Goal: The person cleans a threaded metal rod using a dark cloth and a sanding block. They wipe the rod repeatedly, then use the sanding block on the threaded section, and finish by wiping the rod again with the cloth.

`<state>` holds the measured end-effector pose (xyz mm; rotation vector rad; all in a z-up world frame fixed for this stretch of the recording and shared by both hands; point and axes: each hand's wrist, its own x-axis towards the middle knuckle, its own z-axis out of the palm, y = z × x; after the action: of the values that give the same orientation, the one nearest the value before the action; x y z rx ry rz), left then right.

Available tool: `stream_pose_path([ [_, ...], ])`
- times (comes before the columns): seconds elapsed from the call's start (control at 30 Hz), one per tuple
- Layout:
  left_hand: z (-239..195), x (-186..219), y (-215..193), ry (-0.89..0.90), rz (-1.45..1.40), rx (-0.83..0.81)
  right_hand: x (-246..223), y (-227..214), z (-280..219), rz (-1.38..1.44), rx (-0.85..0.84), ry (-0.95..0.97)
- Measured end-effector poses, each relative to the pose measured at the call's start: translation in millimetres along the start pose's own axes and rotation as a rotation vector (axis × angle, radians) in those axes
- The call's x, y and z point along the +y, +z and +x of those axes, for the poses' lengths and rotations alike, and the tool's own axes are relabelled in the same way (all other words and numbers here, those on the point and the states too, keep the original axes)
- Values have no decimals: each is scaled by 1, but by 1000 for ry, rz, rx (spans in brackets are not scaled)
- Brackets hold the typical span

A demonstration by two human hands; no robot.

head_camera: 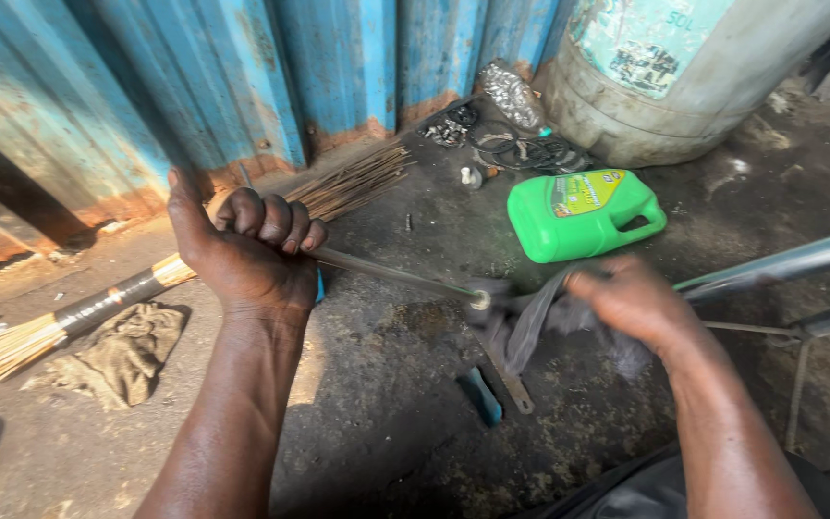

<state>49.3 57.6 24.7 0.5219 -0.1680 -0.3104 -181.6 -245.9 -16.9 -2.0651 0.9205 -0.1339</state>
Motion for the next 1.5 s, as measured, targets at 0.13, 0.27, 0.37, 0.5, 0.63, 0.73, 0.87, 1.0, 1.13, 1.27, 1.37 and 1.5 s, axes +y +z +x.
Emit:
stream_pose_path([
  [0.13,-14,-14,19,-28,74,56,-48,4,-37,630,-140,-211],
  [0.27,-42,-44,44,-244,3,-59,-87,80,-67,-49,10,-1088],
  [0.37,-41,-38,45,-287,44,-68,-90,103,-67,-202,8,-632],
  [0.5,-7,7,17,-110,127,13,-69,96,-43,-456,-188,-526],
  [0.63,18,54,-17,12,37,-61,-49,67,-26,-512,-100,-856],
  [0.73,16,44,-20,-17,11,-57,-56,66,-33,-559,-74,-786],
  [0.87,-24,-40,18,-318,-50,-105,-86,87,-57,-610,-204,-552],
  [1.0,-23,-42,35,-385,16,73,-88,71,-63,-527,-153,-527],
  [1.13,12,31,1,-96,-178,-48,-74,29,-45,-489,-257,-474],
  [1.27,9,33,-13,-35,-88,-71,-75,36,-44,-605,-231,-467],
  [1.37,-16,-30,8,-243,-112,-92,-86,63,-57,-388,-96,-717],
  [1.5,-42,-61,38,-394,-72,-92,-88,77,-62,-535,-57,-636],
])
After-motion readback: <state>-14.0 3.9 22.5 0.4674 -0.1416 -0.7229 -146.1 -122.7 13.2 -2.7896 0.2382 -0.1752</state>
